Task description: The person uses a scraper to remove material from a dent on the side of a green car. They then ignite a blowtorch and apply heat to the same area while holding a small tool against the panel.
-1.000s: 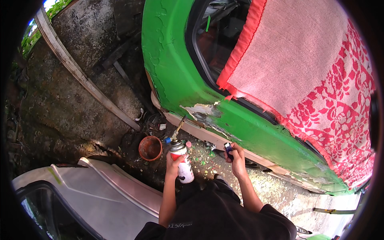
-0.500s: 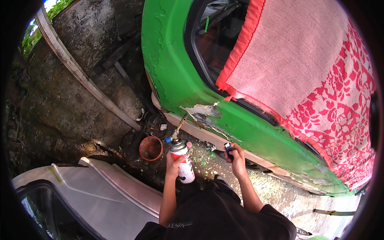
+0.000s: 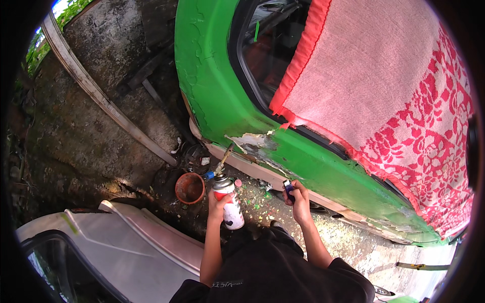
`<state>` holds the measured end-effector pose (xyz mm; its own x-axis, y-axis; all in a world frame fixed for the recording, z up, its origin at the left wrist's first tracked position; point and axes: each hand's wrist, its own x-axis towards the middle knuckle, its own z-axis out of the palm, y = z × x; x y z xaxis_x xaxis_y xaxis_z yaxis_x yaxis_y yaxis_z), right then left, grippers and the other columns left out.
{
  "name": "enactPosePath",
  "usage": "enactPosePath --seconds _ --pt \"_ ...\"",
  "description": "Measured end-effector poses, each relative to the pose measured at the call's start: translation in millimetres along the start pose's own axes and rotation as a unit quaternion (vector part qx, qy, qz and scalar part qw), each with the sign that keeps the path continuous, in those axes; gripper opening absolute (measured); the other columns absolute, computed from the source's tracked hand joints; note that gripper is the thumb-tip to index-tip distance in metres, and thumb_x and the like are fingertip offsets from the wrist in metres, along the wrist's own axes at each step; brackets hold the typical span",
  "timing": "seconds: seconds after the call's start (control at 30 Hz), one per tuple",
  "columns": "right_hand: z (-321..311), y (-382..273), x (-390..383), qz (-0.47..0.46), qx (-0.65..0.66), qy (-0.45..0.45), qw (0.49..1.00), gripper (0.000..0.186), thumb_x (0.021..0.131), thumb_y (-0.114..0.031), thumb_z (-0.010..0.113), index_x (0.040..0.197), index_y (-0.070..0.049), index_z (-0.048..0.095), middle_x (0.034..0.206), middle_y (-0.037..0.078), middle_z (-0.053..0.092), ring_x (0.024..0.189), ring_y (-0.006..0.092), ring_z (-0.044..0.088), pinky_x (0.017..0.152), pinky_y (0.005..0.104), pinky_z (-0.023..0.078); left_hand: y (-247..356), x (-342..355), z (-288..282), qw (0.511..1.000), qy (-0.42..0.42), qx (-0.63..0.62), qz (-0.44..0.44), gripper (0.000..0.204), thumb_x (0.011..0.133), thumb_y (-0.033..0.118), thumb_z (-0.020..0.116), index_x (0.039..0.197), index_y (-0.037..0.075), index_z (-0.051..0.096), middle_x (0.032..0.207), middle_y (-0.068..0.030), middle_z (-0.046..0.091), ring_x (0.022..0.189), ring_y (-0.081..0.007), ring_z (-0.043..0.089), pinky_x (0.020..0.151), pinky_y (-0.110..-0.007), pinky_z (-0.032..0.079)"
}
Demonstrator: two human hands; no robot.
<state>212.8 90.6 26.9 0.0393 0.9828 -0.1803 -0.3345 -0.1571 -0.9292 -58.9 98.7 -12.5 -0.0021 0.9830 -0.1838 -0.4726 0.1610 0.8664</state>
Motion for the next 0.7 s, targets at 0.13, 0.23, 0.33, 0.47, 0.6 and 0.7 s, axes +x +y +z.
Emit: enactPosePath --seconds 0.13,0.23,0.33,0.47,0.6,0.7 --pt "0.7 -1.4 -0.8 0.007 0.006 0.0 1.0 0.017 0.086 -0.008 0.043 0.098 -0.003 0.052 0.069 0.005 0.051 0.055 0.0084 0.036 0.049 0.0245 0.028 -4.2 0.8 4.4 1.0 -0.002 -0.005 0.006 0.041 0.078 0.006 0.075 0.114 0.001 0.056 0.089 -0.0099 0.066 0.068 -0.0212 0.068 0.061 -0.036 0.058" --pt "1.2 -3.3 -1.0 0.004 0.003 -0.001 1.0 0.017 0.086 -0.008 0.043 0.098 -0.003 0.053 0.069 0.005 0.051 0.055 0.0083 0.036 0.049 0.0244 0.028 0.1 -2.3 10.5 1.0 -0.013 -0.004 0.004 0.043 0.077 0.006 0.075 0.115 0.0 0.057 0.089 -0.0099 0.065 0.068 -0.0213 0.067 0.061 -0.036 0.058" --pt "1.7 -5.4 -1.9 0.009 0.009 -0.006 1.0 0.015 0.087 -0.005 0.041 0.098 -0.003 0.051 0.069 0.003 0.051 0.056 0.0068 0.036 0.05 0.0241 0.027 7.7 -8.1 19.6 1.0 -0.018 -0.002 0.007 0.044 0.077 0.007 0.075 0.116 0.0 0.057 0.089 -0.0103 0.065 0.068 -0.0213 0.067 0.062 -0.036 0.058" --pt "-1.7 -2.6 -1.9 0.01 0.006 -0.009 1.0 0.018 0.085 -0.008 0.042 0.099 -0.002 0.053 0.069 0.005 0.051 0.055 0.0083 0.036 0.05 0.0243 0.028 13.3 -14.7 29.3 1.0 -0.015 -0.008 0.012 0.046 0.076 0.008 0.075 0.117 0.0 0.057 0.089 -0.0105 0.065 0.068 -0.0213 0.067 0.062 -0.036 0.058" --pt "-3.2 -2.5 -2.2 0.009 0.012 -0.011 1.0 0.019 0.085 -0.008 0.042 0.099 -0.002 0.054 0.069 0.005 0.051 0.055 0.0083 0.036 0.05 0.0243 0.028 5.7 -16.4 23.7 1.0 -0.023 -0.004 0.0 0.047 0.076 0.009 0.075 0.118 0.0 0.056 0.093 -0.01 0.064 0.072 -0.0207 0.067 0.065 -0.037 0.059" --pt "-3.0 -3.8 -2.9 0.006 0.004 -0.011 1.0 0.019 0.085 -0.008 0.042 0.099 -0.002 0.054 0.069 0.005 0.051 0.055 0.0084 0.036 0.05 0.0242 0.028 0.0 -17.1 21.4 1.0 -0.024 0.01 0.008 0.046 0.076 0.008 0.075 0.117 0.001 0.056 0.096 -0.0093 0.063 0.077 -0.02 0.067 0.068 -0.038 0.061"
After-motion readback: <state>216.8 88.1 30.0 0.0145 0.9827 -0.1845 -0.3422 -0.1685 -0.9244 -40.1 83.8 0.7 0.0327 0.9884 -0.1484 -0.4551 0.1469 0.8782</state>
